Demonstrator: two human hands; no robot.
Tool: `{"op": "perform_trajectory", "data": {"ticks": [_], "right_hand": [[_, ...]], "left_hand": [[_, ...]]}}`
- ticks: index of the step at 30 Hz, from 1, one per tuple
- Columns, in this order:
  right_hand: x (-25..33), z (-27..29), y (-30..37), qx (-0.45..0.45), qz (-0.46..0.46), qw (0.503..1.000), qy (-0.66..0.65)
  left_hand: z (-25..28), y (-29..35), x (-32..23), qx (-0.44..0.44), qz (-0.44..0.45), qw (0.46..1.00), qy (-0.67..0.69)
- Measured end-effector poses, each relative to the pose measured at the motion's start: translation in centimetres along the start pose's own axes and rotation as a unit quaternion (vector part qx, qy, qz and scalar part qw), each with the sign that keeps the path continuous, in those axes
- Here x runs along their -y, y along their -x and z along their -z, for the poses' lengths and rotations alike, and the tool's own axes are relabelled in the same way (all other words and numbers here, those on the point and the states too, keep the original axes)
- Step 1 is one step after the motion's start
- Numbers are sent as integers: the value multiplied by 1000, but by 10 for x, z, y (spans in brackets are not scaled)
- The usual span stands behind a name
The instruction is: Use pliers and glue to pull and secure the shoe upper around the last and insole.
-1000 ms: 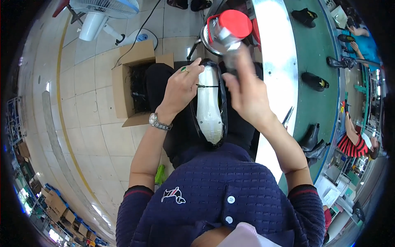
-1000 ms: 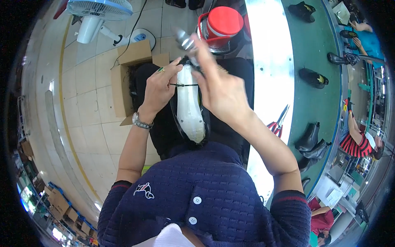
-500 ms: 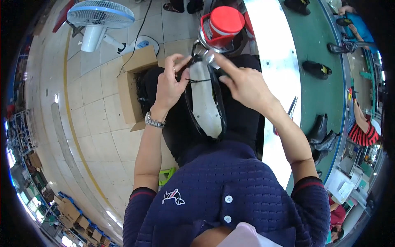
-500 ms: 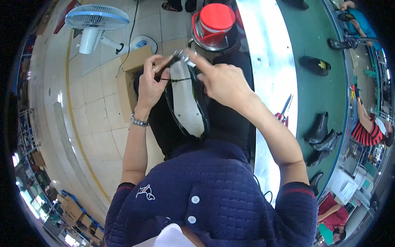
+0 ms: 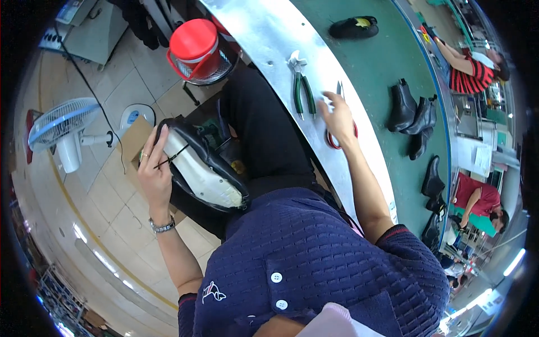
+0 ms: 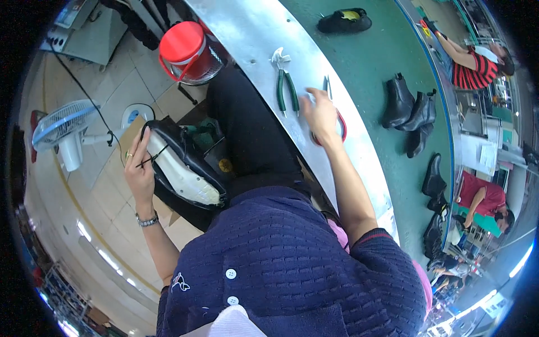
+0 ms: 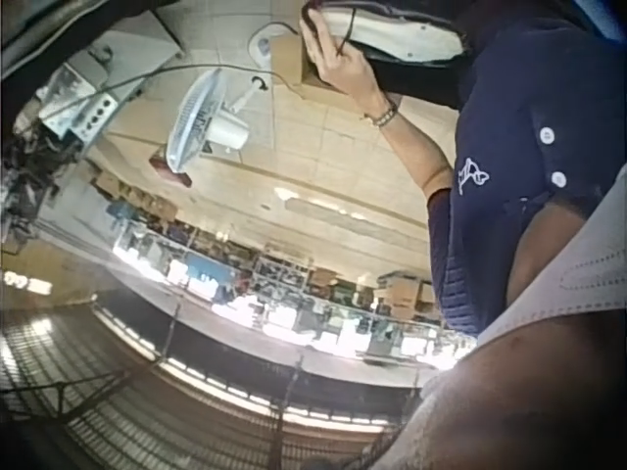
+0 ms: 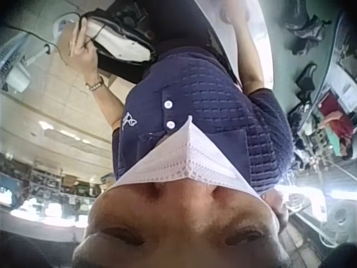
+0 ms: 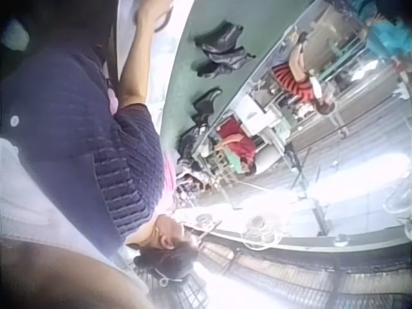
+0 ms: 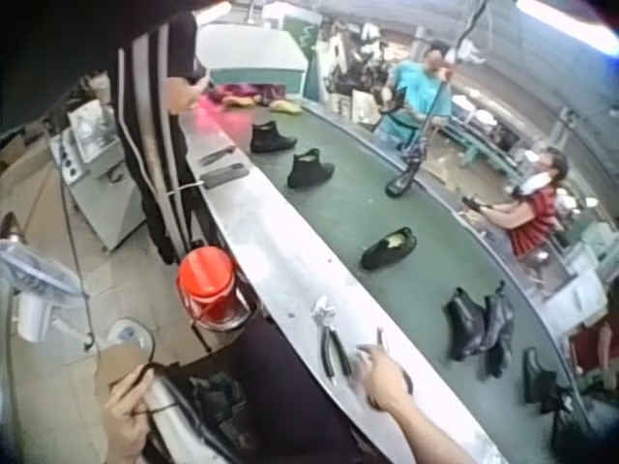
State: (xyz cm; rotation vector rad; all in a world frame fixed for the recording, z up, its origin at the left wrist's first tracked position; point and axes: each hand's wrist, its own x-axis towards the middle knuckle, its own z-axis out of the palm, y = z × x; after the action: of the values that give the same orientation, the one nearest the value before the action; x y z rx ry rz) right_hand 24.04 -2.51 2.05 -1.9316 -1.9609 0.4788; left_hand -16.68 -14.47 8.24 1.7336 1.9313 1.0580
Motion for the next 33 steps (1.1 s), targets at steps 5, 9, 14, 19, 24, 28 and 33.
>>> {"op": "perform_trajectory", "data": {"ticks": [5,9,14,19,24,28,33], "right_hand": [[-38,52,30,120,-233,954,145],[-49,31,46,101,-210,971,-60],[41,65,45,169,-270,849,-422],[134,70,63,547,-122,679,-473],[169,54,82,646,-163,633,-395],[198,33,85,602,-136,716,-325],[205,30,98,532,-92,792,-285]], "left_hand": [[-2,-1,2,13,30,999,11],[-1,3,-5,-58,80,992,80],[-25,28,-7,-138,168,935,281],[-42,69,-36,-155,235,917,282],[-59,75,-44,-143,225,936,228],[-57,70,-41,-119,215,955,168],[-45,61,-35,-154,151,969,117]]}}
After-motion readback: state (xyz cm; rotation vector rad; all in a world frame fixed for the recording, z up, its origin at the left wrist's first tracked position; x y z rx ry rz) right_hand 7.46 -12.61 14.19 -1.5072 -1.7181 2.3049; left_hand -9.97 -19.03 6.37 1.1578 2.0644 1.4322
